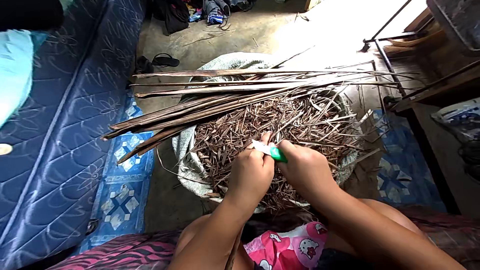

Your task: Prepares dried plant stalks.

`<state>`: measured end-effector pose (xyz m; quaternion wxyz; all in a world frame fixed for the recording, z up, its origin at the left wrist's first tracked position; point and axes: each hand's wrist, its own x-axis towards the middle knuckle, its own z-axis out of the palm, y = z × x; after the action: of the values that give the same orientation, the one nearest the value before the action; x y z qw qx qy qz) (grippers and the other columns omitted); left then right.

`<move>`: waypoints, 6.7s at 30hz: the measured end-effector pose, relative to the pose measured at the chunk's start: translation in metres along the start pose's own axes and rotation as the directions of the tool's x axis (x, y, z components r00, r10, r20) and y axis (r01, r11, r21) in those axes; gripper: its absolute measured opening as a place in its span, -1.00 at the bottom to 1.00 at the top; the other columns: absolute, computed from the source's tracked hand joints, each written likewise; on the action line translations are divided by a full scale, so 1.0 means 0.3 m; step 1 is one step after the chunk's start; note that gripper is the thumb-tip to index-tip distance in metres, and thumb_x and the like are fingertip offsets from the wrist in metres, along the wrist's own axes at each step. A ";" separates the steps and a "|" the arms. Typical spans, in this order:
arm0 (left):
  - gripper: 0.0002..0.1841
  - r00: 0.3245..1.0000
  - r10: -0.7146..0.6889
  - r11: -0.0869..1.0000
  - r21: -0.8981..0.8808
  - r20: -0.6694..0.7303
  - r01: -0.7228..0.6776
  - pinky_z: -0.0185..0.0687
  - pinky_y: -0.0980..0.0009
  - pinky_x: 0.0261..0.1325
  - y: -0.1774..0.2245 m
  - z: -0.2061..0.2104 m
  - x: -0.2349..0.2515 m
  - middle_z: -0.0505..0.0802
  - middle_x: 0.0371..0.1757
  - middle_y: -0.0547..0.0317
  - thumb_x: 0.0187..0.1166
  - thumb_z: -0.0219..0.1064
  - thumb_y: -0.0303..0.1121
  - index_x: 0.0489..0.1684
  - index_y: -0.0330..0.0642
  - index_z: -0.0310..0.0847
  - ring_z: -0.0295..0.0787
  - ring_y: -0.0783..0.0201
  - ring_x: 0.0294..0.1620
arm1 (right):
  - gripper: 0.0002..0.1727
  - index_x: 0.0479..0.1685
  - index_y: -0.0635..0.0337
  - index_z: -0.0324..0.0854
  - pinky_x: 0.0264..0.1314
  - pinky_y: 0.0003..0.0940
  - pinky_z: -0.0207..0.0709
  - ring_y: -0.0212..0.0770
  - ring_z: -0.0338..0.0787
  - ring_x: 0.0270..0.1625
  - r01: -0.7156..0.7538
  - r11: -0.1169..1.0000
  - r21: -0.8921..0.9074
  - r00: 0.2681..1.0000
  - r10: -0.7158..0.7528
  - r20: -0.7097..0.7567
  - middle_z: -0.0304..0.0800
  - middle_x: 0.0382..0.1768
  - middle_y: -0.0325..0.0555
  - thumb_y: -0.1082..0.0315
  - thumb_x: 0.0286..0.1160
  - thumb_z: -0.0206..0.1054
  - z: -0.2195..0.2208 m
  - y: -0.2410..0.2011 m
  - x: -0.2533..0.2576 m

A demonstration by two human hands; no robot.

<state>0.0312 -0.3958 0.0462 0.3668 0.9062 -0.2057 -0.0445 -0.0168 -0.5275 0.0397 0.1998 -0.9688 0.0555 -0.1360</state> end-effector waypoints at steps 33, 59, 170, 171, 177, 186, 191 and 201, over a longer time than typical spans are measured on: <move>-0.64 0.989 0.083 0.989 0.128 -0.119 -0.068 0.68 0.33 -0.27 -0.012 -0.001 -0.001 0.90 -0.31 0.03 0.69 0.17 -0.33 0.25 -0.27 0.81 0.78 0.26 -0.39 | -0.90 -0.25 0.30 0.65 -0.49 0.18 0.58 0.28 0.83 -0.43 -0.200 0.979 -0.039 0.977 0.203 0.072 0.72 -0.54 0.17 0.42 0.54 0.36 0.003 0.073 0.068; -0.61 0.991 0.081 0.996 0.039 -0.107 -0.077 0.52 0.61 -0.35 -0.014 -0.023 -0.003 0.82 -0.46 0.23 0.71 0.14 -0.31 0.37 -0.20 0.75 0.61 0.53 -0.51 | -0.85 -0.20 0.28 0.60 -0.53 0.18 0.51 0.26 0.78 -0.46 -0.258 0.966 -0.033 0.966 0.258 0.001 0.67 -0.54 0.14 0.36 0.66 0.31 -0.052 0.121 0.103; -0.62 0.998 -0.030 0.993 0.109 -0.049 0.035 0.71 0.15 -0.14 -0.014 -0.004 0.007 0.89 -0.16 -0.05 0.75 0.14 -0.33 0.38 -0.26 0.73 0.82 0.13 -0.25 | -0.91 -0.21 0.30 0.63 -0.46 0.16 0.58 0.26 0.83 -0.39 -0.234 0.972 -0.033 0.963 0.236 0.132 0.73 -0.51 0.16 0.43 0.54 0.37 0.005 0.051 0.057; -0.68 0.999 -0.014 0.995 0.100 -0.052 0.019 0.69 0.18 -0.21 -0.009 0.003 0.003 0.86 -0.25 -0.03 0.73 0.16 -0.35 0.14 -0.31 0.81 0.79 0.15 -0.31 | -0.90 -0.25 0.31 0.64 -0.48 0.15 0.58 0.24 0.82 -0.43 -0.202 0.979 0.010 0.974 0.200 0.107 0.71 -0.54 0.14 0.44 0.48 0.41 0.008 0.037 0.050; -0.72 0.999 -0.010 0.993 0.114 -0.034 0.014 0.61 0.26 -0.26 -0.012 0.016 0.004 0.81 -0.28 0.07 0.70 0.15 -0.37 -0.28 -0.28 0.78 0.73 0.23 -0.33 | -0.87 -0.30 0.26 0.64 -0.47 0.11 0.59 0.18 0.84 -0.43 -0.156 0.986 0.051 0.967 0.142 0.213 0.72 -0.57 0.08 0.38 0.54 0.37 0.020 0.018 0.035; -0.62 0.999 0.006 0.996 0.084 -0.042 -0.003 0.72 0.25 -0.14 -0.006 0.001 -0.001 0.90 -0.11 -0.04 0.76 0.14 -0.31 0.33 -0.33 0.74 0.82 0.20 -0.24 | -0.90 -0.34 0.26 0.61 -0.55 0.05 0.53 0.18 0.81 -0.47 -0.171 0.982 -0.079 0.983 0.176 0.058 0.67 -0.58 0.09 0.48 0.40 0.45 0.023 0.058 0.054; -0.59 0.999 -0.005 0.998 0.056 -0.052 0.007 0.62 0.41 -0.28 -0.010 -0.009 0.000 0.87 -0.26 0.09 0.76 0.12 -0.31 0.46 -0.18 0.69 0.70 0.36 -0.41 | -0.91 -0.17 0.31 0.61 -0.48 0.23 0.56 0.33 0.82 -0.39 -0.265 0.963 -0.051 0.962 0.268 0.052 0.73 -0.49 0.21 0.44 0.59 0.33 -0.008 0.113 0.094; -0.57 1.000 -0.012 0.996 0.091 -0.027 0.014 0.72 0.14 0.15 -0.009 0.006 0.000 0.93 0.07 -0.07 0.67 0.11 -0.43 0.45 -0.22 0.70 0.90 0.08 0.05 | -0.87 -0.33 0.25 0.63 -0.47 0.04 0.56 0.10 0.80 -0.46 -0.108 0.981 0.158 0.968 0.068 0.242 0.67 -0.60 0.03 0.37 0.51 0.35 0.022 -0.002 0.010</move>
<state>0.0317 -0.3952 0.0432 0.3273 0.9239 -0.1966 -0.0252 -0.0119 -0.5250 0.0348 0.2928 -0.9540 0.0628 -0.0155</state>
